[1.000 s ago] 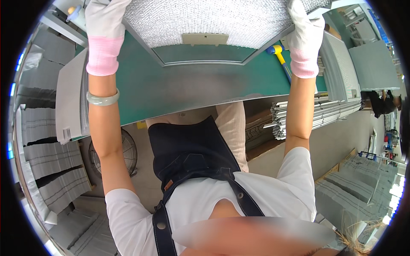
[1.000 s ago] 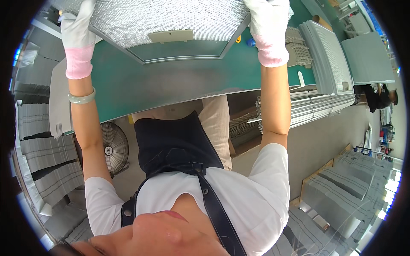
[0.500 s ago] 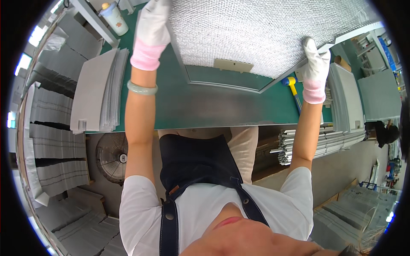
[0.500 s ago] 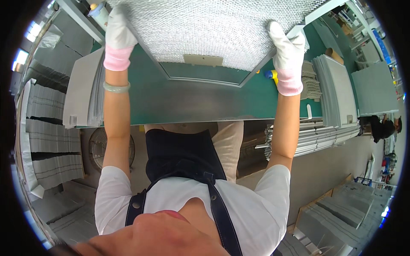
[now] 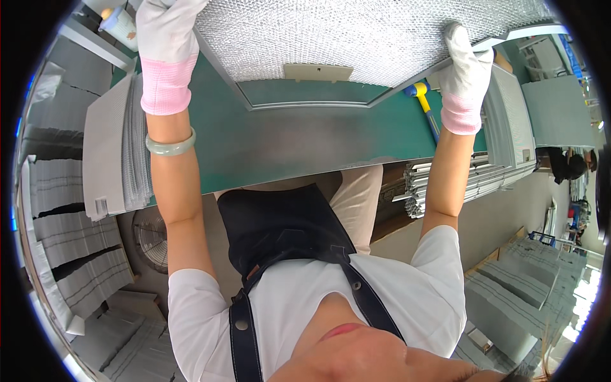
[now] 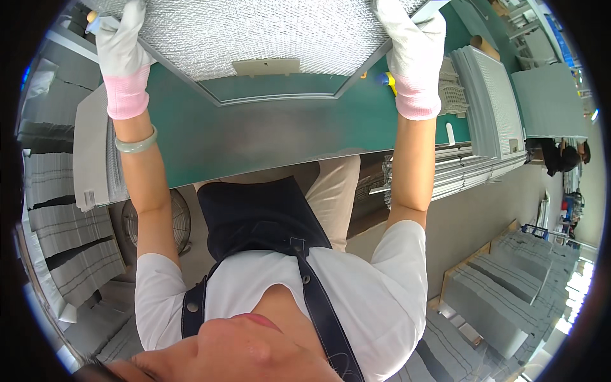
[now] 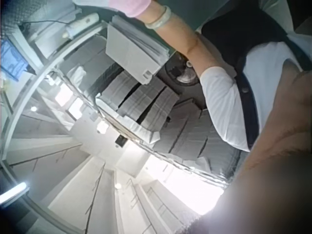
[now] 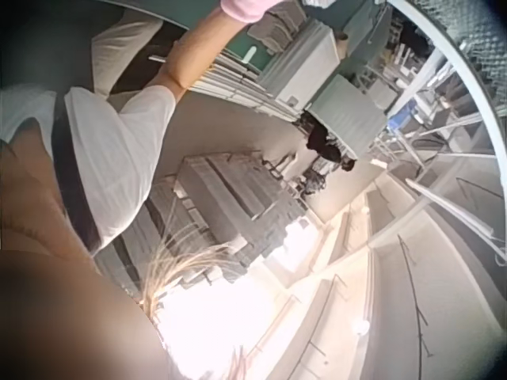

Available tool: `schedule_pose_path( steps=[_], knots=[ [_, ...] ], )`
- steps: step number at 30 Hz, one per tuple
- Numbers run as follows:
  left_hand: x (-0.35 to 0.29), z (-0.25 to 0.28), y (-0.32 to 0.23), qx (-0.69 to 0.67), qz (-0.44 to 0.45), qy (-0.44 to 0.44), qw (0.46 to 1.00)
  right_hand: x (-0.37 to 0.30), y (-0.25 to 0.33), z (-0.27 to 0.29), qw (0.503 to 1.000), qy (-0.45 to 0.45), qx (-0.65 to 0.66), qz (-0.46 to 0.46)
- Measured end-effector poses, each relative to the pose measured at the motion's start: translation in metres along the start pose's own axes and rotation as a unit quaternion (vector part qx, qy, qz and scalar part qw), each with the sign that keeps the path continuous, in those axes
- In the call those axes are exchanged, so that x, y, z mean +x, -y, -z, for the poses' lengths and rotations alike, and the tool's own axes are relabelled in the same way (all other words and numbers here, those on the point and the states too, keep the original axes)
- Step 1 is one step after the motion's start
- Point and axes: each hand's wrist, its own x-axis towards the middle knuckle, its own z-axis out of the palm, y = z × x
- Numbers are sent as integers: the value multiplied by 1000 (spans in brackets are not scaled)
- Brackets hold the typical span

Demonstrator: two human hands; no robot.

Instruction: Assembling industrial metal mesh filters into frames using a rubber mallet and an assembly machine.

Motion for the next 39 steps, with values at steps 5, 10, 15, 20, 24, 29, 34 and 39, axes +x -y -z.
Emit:
schedule_pose_path(
  steps=[5,10,15,20,24,29,34,39],
  knots=[
    [-24,-20,-8,-75,41,55,995,-12,-12,-12,982,118,-142,30],
    [-73,-22,20,-11,142,86,986,-61,-52,20,986,106,10,-125],
    [-90,-30,37,-102,212,2,972,-70,-68,17,986,77,76,-130],
    [-104,-32,43,-26,214,89,972,-72,-81,19,978,93,88,-165],
    [-123,-22,53,23,188,189,964,-76,-106,77,824,268,252,-431],
    [-156,5,23,52,235,366,899,-113,-75,52,864,464,-168,-101],
    [-180,3,38,142,-19,382,913,-122,-88,62,840,489,-221,82],
    [-173,6,39,123,52,381,915,-121,-83,60,845,485,-217,60]
  ],
)
